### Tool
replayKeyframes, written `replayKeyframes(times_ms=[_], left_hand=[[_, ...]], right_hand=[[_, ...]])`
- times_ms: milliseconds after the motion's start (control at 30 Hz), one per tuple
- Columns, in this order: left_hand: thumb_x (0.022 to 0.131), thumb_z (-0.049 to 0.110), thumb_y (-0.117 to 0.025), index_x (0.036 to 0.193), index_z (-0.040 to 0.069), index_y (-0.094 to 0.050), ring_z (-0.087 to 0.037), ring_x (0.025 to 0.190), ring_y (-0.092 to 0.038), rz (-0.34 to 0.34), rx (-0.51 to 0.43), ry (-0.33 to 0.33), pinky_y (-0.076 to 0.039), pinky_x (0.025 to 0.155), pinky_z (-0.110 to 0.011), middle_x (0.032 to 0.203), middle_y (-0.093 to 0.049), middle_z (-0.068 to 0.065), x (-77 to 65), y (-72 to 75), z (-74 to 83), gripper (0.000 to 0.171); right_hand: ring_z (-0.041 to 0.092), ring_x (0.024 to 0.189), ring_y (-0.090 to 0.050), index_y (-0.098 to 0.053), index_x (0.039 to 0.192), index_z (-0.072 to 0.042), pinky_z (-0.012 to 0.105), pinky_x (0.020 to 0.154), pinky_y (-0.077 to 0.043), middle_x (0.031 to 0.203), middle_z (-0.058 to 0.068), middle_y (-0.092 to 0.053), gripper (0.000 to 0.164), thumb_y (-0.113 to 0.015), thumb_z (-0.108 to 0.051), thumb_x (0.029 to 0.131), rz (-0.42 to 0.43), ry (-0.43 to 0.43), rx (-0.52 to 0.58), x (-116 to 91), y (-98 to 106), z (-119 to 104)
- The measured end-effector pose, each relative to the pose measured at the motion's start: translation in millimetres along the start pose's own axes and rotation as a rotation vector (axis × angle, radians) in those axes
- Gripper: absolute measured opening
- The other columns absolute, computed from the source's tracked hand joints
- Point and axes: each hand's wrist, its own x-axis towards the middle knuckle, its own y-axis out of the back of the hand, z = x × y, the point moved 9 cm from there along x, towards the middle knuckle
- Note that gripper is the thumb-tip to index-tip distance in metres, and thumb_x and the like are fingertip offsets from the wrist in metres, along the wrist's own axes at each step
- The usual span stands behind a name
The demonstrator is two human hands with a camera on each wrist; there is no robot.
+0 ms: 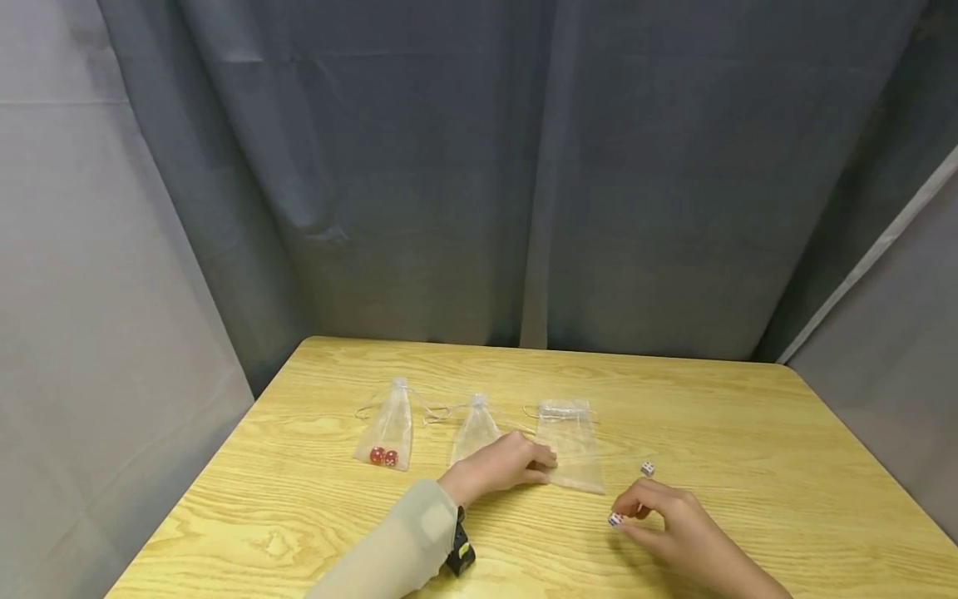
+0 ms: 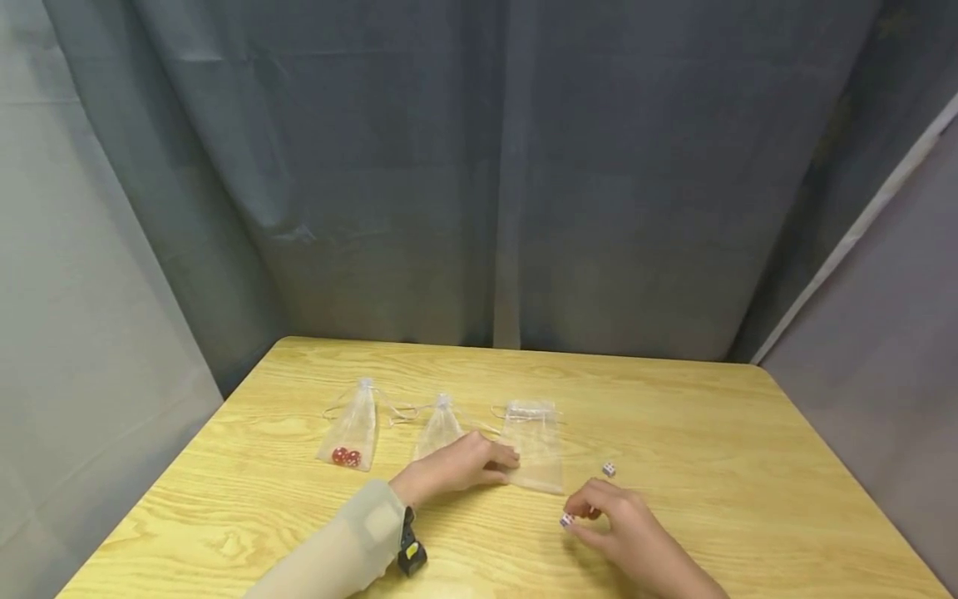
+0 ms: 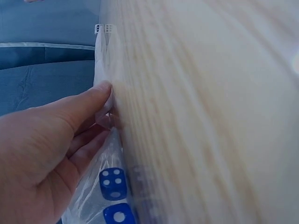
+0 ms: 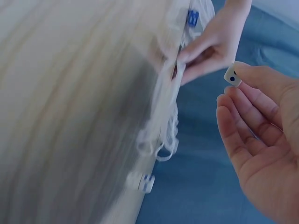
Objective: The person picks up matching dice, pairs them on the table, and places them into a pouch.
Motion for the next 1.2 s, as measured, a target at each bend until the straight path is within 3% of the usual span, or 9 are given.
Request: replayKeyframes(times_ms=[233, 467, 600, 767, 900, 1200], left_hand=[[0.094, 0.025, -0.065, 0.12, 0.014, -0.071, -0.01, 0.121, -0.063, 0.0, 0.012, -0.006, -0.048, 0.103, -0.015, 0.128, -0.067, -0.002, 0.8, -1.5, -1.3, 0.029], [0.095, 0.025, -0.064, 0.12, 0.015, -0.071, -0.009, 0.119, -0.064, -0.004, 0.032, -0.012, -0.049, 0.102, -0.015, 0.127, -0.068, -0.001, 1.5, -1.8, -1.1, 0.028], [0.095, 0.025, -0.064, 0.121, 0.015, -0.07, -0.01, 0.12, -0.063, -0.014, 0.035, -0.008, -0.049, 0.102, -0.015, 0.129, -0.067, -0.001, 1.5, -2.4, -1.8, 0.029], [0.095, 0.024, -0.064, 0.121, 0.015, -0.07, -0.009, 0.121, -0.063, -0.013, 0.041, -0.01, -0.048, 0.103, -0.016, 0.129, -0.067, -0.001, 1.3, -2.2, -2.9, 0.029], [0.095, 0.025, -0.064, 0.121, 0.016, -0.071, -0.009, 0.121, -0.063, -0.008, 0.047, -0.016, -0.047, 0.104, -0.016, 0.129, -0.067, -0.001, 1.6, -3.1, -3.1, 0.028], [0.095, 0.025, -0.064, 0.121, 0.016, -0.071, -0.009, 0.121, -0.062, -0.01, 0.031, -0.011, -0.048, 0.103, -0.015, 0.13, -0.067, -0.001, 1.5, -3.9, -3.5, 0.029]], right_hand=[[-0.001, 0.077, -0.061, -0.065, 0.095, -0.024, 0.019, 0.063, -0.055, 0.087, -0.01, -0.067, 0.024, -0.077, -0.008, 0.082, -0.095, 0.011, 0.048, 13.1, -20.9, -14.4], [0.004, 0.077, -0.063, -0.065, 0.095, -0.019, 0.019, 0.063, -0.056, 0.089, -0.006, -0.069, 0.027, -0.079, -0.003, 0.078, -0.125, 0.121, 0.08, 24.8, -32.9, -29.9], [0.001, 0.08, -0.063, -0.066, 0.094, -0.02, 0.019, 0.064, -0.057, 0.089, -0.006, -0.068, 0.018, -0.076, -0.009, 0.084, -0.194, 0.08, 0.085, 25.8, -40.5, -29.0], [-0.006, 0.082, -0.056, -0.067, 0.092, -0.023, 0.015, 0.064, -0.052, 0.09, -0.011, -0.064, 0.005, -0.07, -0.019, 0.091, -0.343, 0.042, 0.061, 22.9, -56.3, -29.6], [-0.01, 0.078, -0.05, -0.066, 0.09, -0.024, 0.008, 0.061, -0.046, 0.088, -0.015, -0.06, 0.007, -0.069, -0.019, 0.092, -0.415, 0.087, 0.0, 19.6, -67.3, -34.8], [-0.013, 0.078, -0.049, -0.068, 0.09, -0.023, 0.01, 0.062, -0.049, 0.088, -0.017, -0.06, 0.004, -0.067, -0.021, 0.093, -0.527, 0.02, -0.014, 17.8, -79.2, -32.6]])
